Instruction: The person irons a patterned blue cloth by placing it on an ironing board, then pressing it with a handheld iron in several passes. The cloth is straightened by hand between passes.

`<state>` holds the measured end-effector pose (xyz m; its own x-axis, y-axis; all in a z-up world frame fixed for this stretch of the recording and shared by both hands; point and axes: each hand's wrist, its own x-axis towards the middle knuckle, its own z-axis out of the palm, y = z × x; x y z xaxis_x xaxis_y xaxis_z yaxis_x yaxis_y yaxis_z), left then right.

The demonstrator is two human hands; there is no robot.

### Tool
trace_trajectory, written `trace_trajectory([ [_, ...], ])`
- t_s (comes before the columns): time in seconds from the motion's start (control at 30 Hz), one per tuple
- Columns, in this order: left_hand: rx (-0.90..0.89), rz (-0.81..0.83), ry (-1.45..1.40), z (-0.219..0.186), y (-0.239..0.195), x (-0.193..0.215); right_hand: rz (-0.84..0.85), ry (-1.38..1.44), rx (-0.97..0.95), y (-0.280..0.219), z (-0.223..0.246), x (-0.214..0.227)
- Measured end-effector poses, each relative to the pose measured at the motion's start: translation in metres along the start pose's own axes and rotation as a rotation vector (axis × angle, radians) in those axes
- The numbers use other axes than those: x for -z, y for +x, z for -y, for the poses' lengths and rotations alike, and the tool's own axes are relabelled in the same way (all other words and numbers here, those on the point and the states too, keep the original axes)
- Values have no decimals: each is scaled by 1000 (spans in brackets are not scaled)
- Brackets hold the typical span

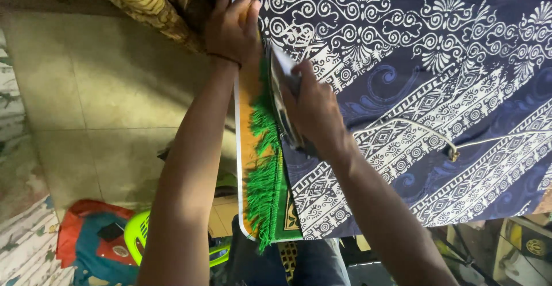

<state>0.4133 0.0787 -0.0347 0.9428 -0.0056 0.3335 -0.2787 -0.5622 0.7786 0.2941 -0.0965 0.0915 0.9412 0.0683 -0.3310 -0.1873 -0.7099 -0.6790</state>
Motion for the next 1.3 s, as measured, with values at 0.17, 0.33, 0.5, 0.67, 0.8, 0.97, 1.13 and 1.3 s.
trace_trajectory([
  [0.17,-32,-9,-102,-2,3,3,109,-82,-331,-126,-16,-5],
  [0.33,-70,-43,-49,0,1,0,23,-163,-372,-138,-25,-8],
  [0.5,-1,-4,34,3,2,3,-91,-138,-206,-44,-21,2],
  [0.67,-8,-30,-56,27,-5,-15,-141,-157,153,76,-1,12],
  [0.8,154,-10,-6,26,-6,-18,-158,-136,224,136,25,4],
  [0.97,14,-68,-83,22,-1,-13,-192,-133,245,103,18,11],
  [1.13,99,110,21,1,2,1,38,-109,-133,-15,9,29],
  [1.3,-54,54,70,-5,2,8,49,-167,-397,-71,-32,41],
])
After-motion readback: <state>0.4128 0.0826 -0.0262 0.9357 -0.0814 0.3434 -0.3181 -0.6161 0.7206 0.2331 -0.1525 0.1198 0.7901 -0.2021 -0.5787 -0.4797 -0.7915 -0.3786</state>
